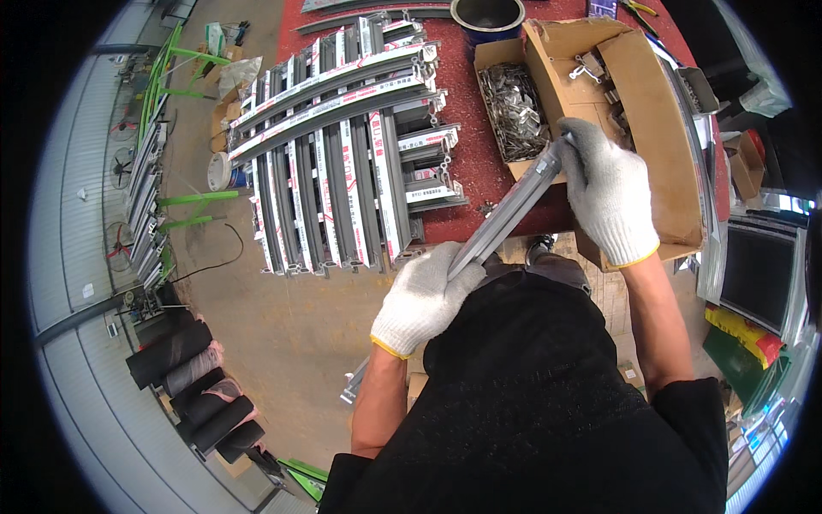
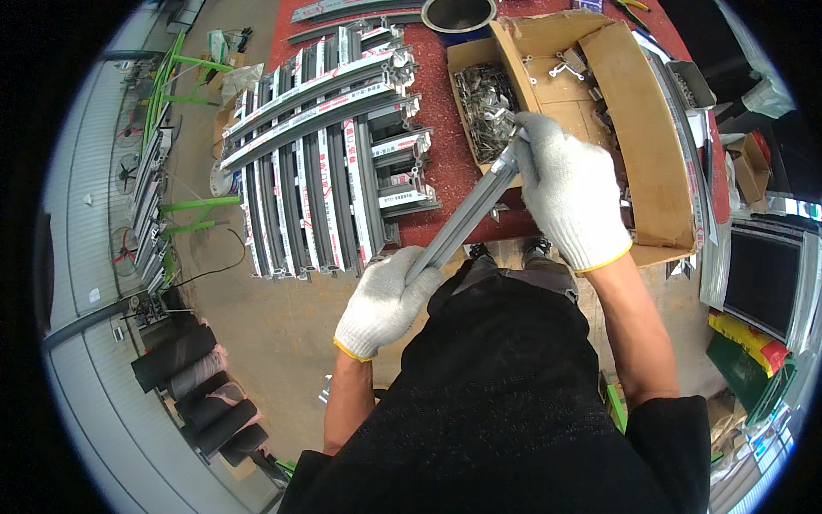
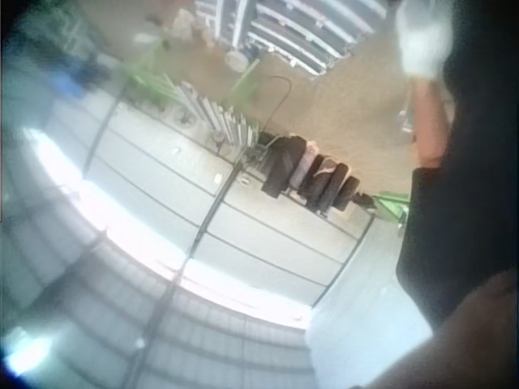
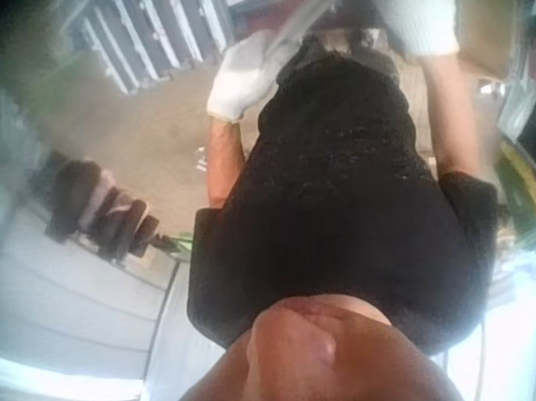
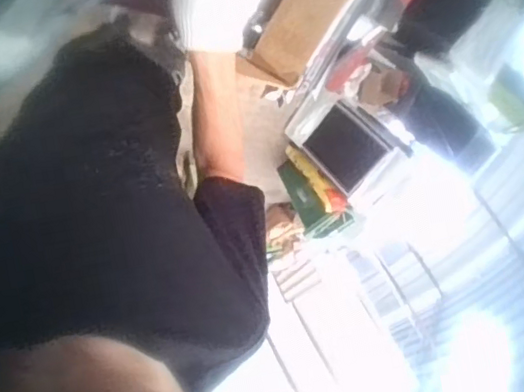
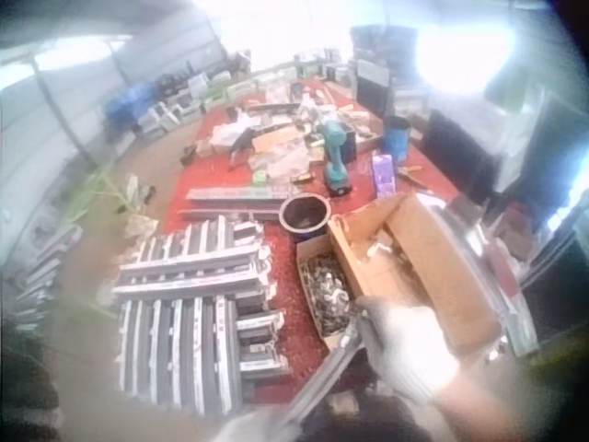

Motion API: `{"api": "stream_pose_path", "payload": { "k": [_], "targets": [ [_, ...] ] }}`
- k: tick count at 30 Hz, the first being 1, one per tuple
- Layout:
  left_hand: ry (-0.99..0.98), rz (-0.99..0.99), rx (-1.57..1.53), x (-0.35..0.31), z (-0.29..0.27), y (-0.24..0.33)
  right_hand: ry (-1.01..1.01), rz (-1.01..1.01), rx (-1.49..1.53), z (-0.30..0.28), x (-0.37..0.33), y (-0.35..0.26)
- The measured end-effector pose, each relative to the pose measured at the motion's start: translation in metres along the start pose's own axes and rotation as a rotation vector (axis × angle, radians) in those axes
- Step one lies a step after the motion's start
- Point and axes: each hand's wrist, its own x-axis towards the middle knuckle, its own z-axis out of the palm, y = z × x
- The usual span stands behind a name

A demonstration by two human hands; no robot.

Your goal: The person assembles metal frame components by inserting small metal brackets into slots on long aluminum extrusions. They repeatedly pick brackets from a cardboard box, align them with the extrusion, and press them into place. Completed units are stacked on the table.

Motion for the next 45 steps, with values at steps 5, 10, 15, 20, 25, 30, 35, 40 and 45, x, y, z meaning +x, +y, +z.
{"api": "stream_pose_path", "payload": {
  "k": [5,10,15,20,25,30,35,40,45],
  "targets": [
    [-0.039,-0.11,-0.004,-0.001,-0.002,0.005,-0.054,-0.004,0.047,0.003,0.001,0.003],
    [0.011,-0.154,-0.006,-0.008,-0.002,0.013,-0.029,-0.056,0.203,0.008,-0.003,0.002],
    [0.042,-0.117,0.039,-0.012,-0.003,0.013,0.071,-0.062,0.175,0.012,-0.003,-0.005],
    [0.076,-0.032,0.097,-0.009,-0.004,0.012,0.102,-0.113,0.158,0.005,0.003,-0.005],
    [0.084,-0.07,0.118,-0.008,-0.007,0.018,0.073,0.049,0.272,-0.003,0.009,-0.002],
    [0.063,-0.108,0.111,-0.004,-0.01,0.023,0.209,-0.103,0.107,-0.003,0.015,-0.001],
    [0.102,-0.151,0.121,-0.004,-0.014,0.02,0.188,0.204,0.179,-0.022,0.021,0.035],
    [0.104,-0.162,0.068,-0.002,-0.012,0.013,-0.125,0.421,-0.075,-0.016,0.0,0.083],
    [0.093,-0.12,0.078,0.0,-0.009,0.007,-0.449,0.325,-0.349,0.032,-0.04,0.105]
  ]
}}
